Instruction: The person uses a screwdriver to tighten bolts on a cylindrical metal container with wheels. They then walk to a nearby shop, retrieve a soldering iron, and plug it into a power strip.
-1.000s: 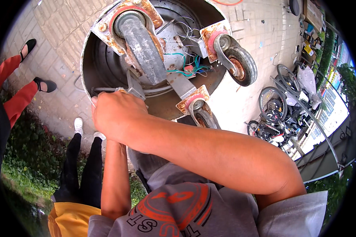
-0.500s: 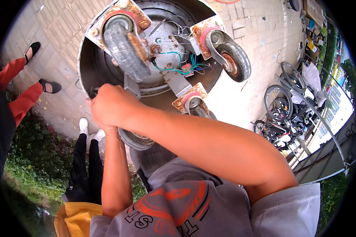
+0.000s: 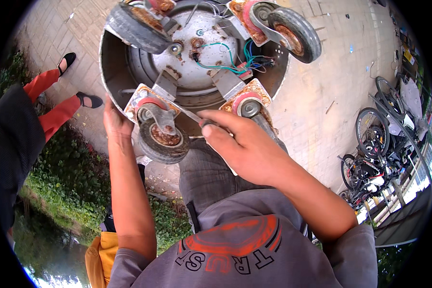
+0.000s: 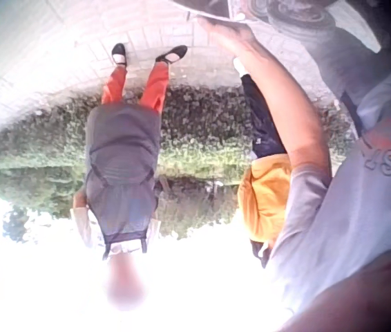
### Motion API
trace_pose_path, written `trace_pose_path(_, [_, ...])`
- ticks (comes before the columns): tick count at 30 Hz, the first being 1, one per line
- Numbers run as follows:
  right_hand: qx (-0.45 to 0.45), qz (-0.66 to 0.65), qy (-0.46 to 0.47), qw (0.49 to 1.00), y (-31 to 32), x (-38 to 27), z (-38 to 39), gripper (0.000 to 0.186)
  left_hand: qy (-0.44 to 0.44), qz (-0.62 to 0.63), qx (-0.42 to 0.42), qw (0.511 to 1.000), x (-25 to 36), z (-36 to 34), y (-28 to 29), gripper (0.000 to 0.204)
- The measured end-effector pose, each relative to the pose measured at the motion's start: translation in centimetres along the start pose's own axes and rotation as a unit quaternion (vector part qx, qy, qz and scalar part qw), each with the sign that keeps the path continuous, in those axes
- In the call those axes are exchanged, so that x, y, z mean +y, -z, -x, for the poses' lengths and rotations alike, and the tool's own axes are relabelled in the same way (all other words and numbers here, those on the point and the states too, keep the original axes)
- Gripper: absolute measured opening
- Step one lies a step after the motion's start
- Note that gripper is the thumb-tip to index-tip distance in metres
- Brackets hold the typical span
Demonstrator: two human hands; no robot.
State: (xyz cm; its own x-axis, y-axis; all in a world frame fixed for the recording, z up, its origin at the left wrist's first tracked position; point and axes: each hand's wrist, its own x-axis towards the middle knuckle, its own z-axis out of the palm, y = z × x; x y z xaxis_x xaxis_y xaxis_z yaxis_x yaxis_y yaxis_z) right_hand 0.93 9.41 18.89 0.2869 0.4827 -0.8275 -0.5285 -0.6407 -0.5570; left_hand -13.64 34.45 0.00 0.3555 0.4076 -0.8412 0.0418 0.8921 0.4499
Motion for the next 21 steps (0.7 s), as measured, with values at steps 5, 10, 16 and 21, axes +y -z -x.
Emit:
trace_pose_path(5, [0.056,-0.245,0.019,0.968,5.0,4.4,3.7,0.053,0.012,-0.003,0.009,1.000,0.6,-1.0,0.3,0.043])
trace_pose_path(10, [0.181,-0.149,0.095,0.967,8.4,7.5,4.0,0.058,0.006,-0.035,0.023,0.999,0.4,-1.1,0.9,0.037])
trace_pose_path(16, [0.148,-0.077,0.017,0.986,10.2,12.5,3.2,0.043,0.010,-0.089,0.048,0.995,0.4,0.0,0.6,0.036])
trace_pose_path(21, [0.182,-0.006,-0.008,0.983,10.4,14.2,2.3,0.042,0.002,-0.136,0.074,0.988,-0.1,3.2,0.6,0.041])
